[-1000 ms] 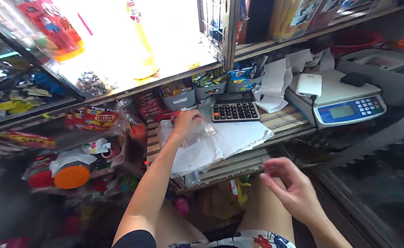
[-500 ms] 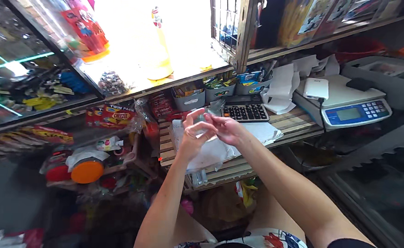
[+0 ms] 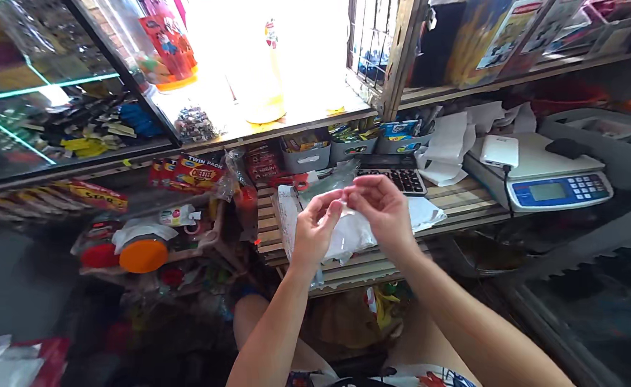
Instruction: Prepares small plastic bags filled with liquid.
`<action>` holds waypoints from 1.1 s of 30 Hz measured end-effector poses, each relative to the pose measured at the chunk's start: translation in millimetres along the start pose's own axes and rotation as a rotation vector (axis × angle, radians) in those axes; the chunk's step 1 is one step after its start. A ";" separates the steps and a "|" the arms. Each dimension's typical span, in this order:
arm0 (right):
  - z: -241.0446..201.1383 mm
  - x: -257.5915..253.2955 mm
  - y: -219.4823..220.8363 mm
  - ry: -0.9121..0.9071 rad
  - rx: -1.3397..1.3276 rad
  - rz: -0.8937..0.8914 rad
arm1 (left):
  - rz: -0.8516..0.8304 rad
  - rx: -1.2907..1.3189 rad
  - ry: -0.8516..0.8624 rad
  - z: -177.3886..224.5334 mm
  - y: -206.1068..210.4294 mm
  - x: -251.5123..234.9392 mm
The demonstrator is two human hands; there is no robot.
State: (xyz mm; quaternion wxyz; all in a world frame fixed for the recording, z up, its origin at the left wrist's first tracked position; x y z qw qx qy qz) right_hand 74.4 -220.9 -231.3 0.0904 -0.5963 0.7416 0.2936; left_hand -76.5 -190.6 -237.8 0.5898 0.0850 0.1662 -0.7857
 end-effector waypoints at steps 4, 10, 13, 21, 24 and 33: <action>-9.1 31.1 -13.9 -0.040 0.143 0.007 | 0.028 -0.186 0.122 9.2 12.6 1.6; -28.2 36.9 -42.7 -0.004 0.366 -0.128 | -0.137 -0.532 0.335 14.1 22.4 19.9; -29.0 44.7 -41.8 -0.157 0.571 -0.107 | -0.171 -0.574 0.345 13.6 27.1 26.8; -18.1 53.3 -44.5 -0.146 0.385 -0.157 | -0.117 -0.621 0.397 14.8 30.3 46.0; -22.2 55.1 -47.7 0.061 0.065 -0.175 | -0.102 -0.576 0.368 10.5 20.8 47.1; -12.4 69.6 -39.7 -0.107 0.475 -0.172 | -0.169 -0.547 0.367 8.2 29.4 62.4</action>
Point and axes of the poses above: each hand's wrist, its own x-axis away from the middle knuckle, its own y-axis out of the palm, z = x × y, the point moved 4 cm from there along -x, towards the middle knuckle, and after that the axes turned 13 degrees about -x, right-handed, at the moved point
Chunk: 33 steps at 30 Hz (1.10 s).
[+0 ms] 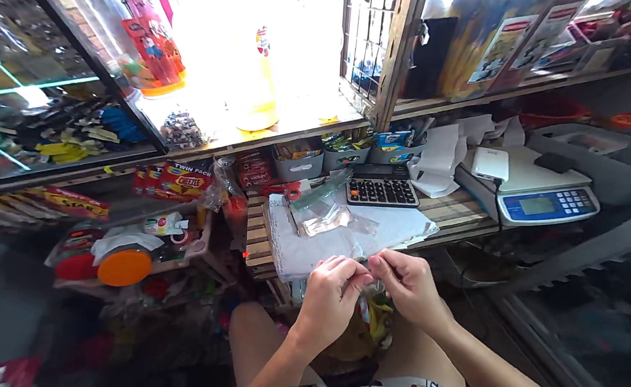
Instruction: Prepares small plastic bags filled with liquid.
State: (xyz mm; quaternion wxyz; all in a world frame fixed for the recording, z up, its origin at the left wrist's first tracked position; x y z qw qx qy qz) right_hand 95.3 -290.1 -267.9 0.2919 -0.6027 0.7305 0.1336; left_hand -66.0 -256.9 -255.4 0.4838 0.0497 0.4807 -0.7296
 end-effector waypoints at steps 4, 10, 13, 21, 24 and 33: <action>2.0 0.1 -3.4 0.168 -0.320 -0.010 | 0.008 0.009 -0.022 -5.0 -5.5 1.2; -6.7 4.8 -7.1 0.242 -0.476 -0.042 | 0.049 0.025 -0.036 -5.0 -7.3 0.7; -14.6 4.7 -5.2 0.128 -0.128 -0.028 | 0.050 -0.002 -0.012 3.9 -4.7 -0.8; -9.3 3.6 -12.1 0.228 -0.431 -0.002 | 0.026 0.143 -0.077 5.5 -6.0 1.5; -8.8 8.4 -14.7 0.261 -0.426 -0.039 | 0.036 0.191 -0.134 1.5 -7.1 4.5; -0.4 8.5 -7.7 0.108 -0.085 -0.026 | 0.008 0.213 -0.090 2.6 1.0 6.1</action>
Point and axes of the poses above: each hand's wrist, its own x-axis away from the middle knuckle, its own y-axis out of the palm, z = x × y, the point moved 4 cm from there along -x, towards the middle knuckle, and after that the axes turned 13 degrees about -x, right-handed, at the moved point
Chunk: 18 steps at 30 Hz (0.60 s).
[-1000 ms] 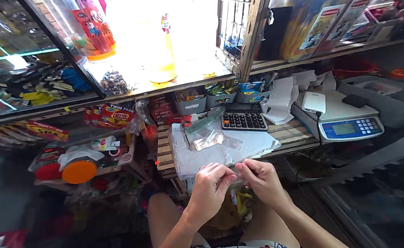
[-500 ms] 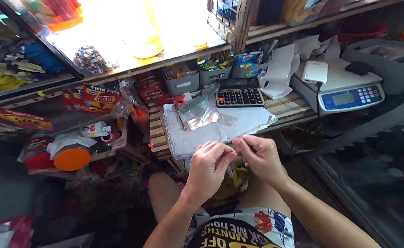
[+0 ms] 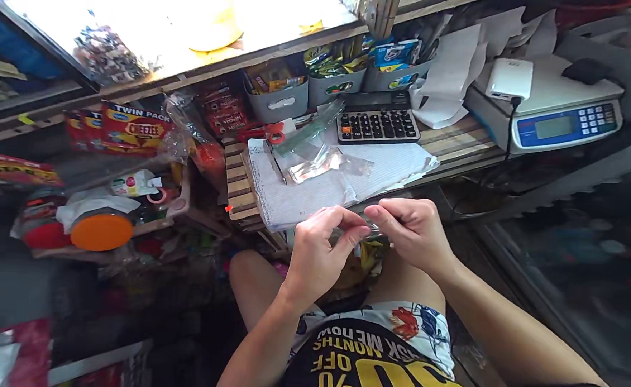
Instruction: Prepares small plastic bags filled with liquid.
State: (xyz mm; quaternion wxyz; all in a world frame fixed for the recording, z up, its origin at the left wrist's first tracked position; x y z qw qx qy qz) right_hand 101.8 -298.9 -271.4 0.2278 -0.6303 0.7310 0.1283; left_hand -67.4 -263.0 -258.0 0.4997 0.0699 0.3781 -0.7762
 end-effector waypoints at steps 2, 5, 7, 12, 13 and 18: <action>1.5 -2.7 -3.1 0.071 -0.223 0.009 | 0.027 0.042 -0.042 -5.4 -1.3 0.8; 5.7 -4.3 -7.8 0.220 -0.589 -0.024 | 0.102 0.099 -0.151 -16.1 -3.8 2.6; 13.4 0.3 -5.6 0.319 -0.638 0.039 | 0.128 0.140 -0.197 -21.6 -2.1 3.9; 21.3 10.2 9.5 0.388 -0.596 0.274 | 0.089 0.200 -0.195 -26.0 10.9 5.8; 21.4 9.7 9.6 0.358 -0.574 0.311 | 0.078 0.191 -0.187 -25.1 12.7 6.1; 22.8 7.4 8.4 0.301 -0.561 0.323 | 0.044 0.173 -0.162 -21.7 17.1 9.1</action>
Point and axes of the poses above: each hand's wrist, its own x-axis away from the middle knuckle, its own y-axis out of the palm, z = x × y, the point moved 4 cm from there along -x, towards the middle knuckle, and after that the axes turned 13 degrees about -x, right-handed, at the moved point
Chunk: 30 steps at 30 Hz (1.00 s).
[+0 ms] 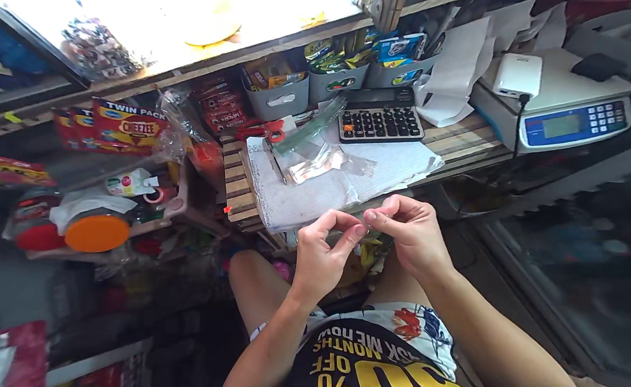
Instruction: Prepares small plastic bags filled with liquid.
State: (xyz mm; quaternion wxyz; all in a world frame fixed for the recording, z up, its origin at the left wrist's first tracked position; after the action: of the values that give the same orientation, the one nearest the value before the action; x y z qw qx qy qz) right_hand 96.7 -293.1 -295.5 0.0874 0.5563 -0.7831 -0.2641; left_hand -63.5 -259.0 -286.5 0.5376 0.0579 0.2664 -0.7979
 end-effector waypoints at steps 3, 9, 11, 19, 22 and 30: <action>-3.6 -0.7 -3.6 -0.055 0.104 -0.088 | 0.018 0.001 0.004 -1.7 -1.6 0.3; -5.9 1.7 -8.6 -0.065 0.099 -0.137 | 0.040 -0.050 0.035 -0.3 -3.1 0.6; -3.6 1.2 -7.5 -0.051 0.083 -0.048 | -0.010 -0.064 0.070 3.2 2.1 2.3; -7.6 -0.4 -7.6 0.045 -0.081 -0.205 | 0.084 0.059 -0.038 -3.1 -2.9 -1.5; 7.7 6.6 -1.7 0.177 -0.094 -0.144 | 0.107 0.109 -0.054 -5.1 1.6 -4.0; -4.2 -2.0 -13.8 -0.077 -0.060 0.048 | -0.308 0.083 -0.024 -4.8 13.9 -14.8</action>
State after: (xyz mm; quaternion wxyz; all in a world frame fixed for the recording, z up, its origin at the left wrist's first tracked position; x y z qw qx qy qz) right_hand 110.5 -295.9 -298.7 0.0800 0.5240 -0.7906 -0.3065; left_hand -46.0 -248.3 -290.0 0.4093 0.0290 0.2327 -0.8818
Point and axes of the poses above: each hand's wrist, its own x-axis away from the middle knuckle, its own y-axis out of the palm, z = x × y, the point moved 4 cm from there along -x, towards the middle knuckle, and after that the axes turned 13 degrees about -x, right-handed, at the moved point
